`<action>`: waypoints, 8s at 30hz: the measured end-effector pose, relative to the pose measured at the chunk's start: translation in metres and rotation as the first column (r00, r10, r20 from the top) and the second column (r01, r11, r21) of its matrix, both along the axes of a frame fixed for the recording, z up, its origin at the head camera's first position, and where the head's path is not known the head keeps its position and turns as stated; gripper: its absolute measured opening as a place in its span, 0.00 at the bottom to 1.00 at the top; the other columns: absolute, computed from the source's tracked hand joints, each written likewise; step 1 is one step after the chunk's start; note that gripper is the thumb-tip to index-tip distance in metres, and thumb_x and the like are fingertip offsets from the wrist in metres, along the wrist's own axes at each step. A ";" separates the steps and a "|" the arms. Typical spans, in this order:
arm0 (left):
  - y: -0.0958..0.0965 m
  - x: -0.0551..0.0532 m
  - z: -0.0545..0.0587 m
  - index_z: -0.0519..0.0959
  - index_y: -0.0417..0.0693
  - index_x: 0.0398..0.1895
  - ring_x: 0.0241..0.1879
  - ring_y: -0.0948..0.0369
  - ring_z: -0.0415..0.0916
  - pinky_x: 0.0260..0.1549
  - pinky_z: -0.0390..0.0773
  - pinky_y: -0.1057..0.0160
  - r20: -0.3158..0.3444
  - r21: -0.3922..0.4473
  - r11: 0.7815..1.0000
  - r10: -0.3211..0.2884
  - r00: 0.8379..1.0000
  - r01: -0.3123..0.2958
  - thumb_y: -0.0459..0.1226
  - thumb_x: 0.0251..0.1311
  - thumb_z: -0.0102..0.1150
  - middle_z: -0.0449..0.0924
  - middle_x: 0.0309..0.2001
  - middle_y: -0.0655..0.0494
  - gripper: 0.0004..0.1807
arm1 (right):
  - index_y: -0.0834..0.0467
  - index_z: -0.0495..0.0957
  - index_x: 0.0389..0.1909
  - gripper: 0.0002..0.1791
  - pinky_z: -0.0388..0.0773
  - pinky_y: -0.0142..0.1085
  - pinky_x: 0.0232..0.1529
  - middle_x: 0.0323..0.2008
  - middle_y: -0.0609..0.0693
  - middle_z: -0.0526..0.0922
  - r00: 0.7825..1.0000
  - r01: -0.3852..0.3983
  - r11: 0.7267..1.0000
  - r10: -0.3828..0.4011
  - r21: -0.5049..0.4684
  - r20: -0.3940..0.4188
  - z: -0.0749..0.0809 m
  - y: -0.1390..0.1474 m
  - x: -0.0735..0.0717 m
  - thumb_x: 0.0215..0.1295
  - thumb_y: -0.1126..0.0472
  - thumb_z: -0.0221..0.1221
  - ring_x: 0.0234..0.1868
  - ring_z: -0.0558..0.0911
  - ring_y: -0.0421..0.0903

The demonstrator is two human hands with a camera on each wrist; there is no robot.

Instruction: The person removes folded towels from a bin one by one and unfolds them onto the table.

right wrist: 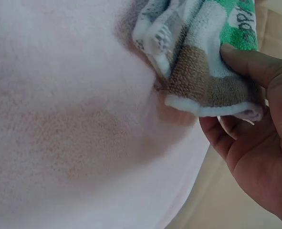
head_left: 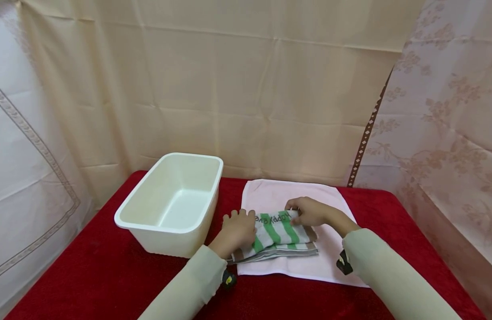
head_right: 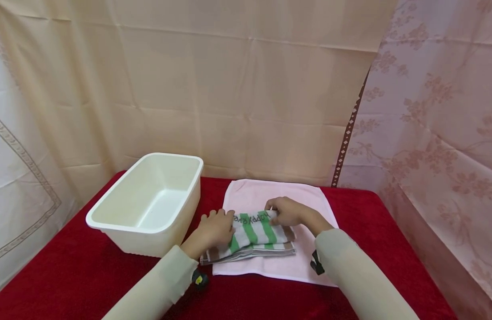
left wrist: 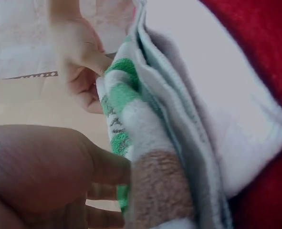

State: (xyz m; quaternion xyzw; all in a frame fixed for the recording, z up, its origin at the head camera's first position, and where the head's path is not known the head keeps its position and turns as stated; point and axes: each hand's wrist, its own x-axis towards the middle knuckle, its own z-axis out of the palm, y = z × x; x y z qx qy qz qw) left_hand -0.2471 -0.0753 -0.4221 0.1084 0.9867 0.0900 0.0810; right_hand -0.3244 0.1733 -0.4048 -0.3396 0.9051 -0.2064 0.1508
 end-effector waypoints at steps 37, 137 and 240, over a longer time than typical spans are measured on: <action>0.012 -0.011 0.101 0.84 0.48 0.54 0.48 0.48 0.79 0.48 0.81 0.44 -0.381 -0.071 0.997 -0.029 0.924 0.002 0.32 0.73 0.54 0.85 0.50 0.48 0.13 | 0.66 0.72 0.52 0.15 0.82 0.39 0.48 0.48 0.63 0.81 0.865 0.186 0.869 0.077 -0.459 0.496 0.058 0.019 0.100 0.69 0.68 0.62 0.48 0.84 0.54; -0.026 0.017 0.006 0.66 0.48 0.76 0.39 0.53 0.78 0.36 0.81 0.61 0.200 0.924 0.323 0.046 0.979 -0.204 0.24 0.64 0.55 0.74 0.43 0.41 0.35 | 0.63 0.63 0.47 0.12 0.86 0.44 0.29 0.39 0.57 0.79 0.703 0.652 0.636 -0.304 -0.413 0.643 -0.002 -0.053 0.072 0.75 0.64 0.56 0.29 0.84 0.47; -0.096 0.096 -0.013 0.74 0.29 0.50 0.32 0.55 0.80 0.28 0.86 0.51 0.471 0.799 0.462 -0.083 0.878 -0.385 0.21 0.59 0.61 0.76 0.36 0.44 0.15 | 0.41 0.81 0.43 0.16 0.72 0.31 0.42 0.36 0.38 0.78 0.469 -0.519 0.681 0.733 0.518 -0.494 0.002 -0.101 0.124 0.51 0.51 0.68 0.39 0.73 0.39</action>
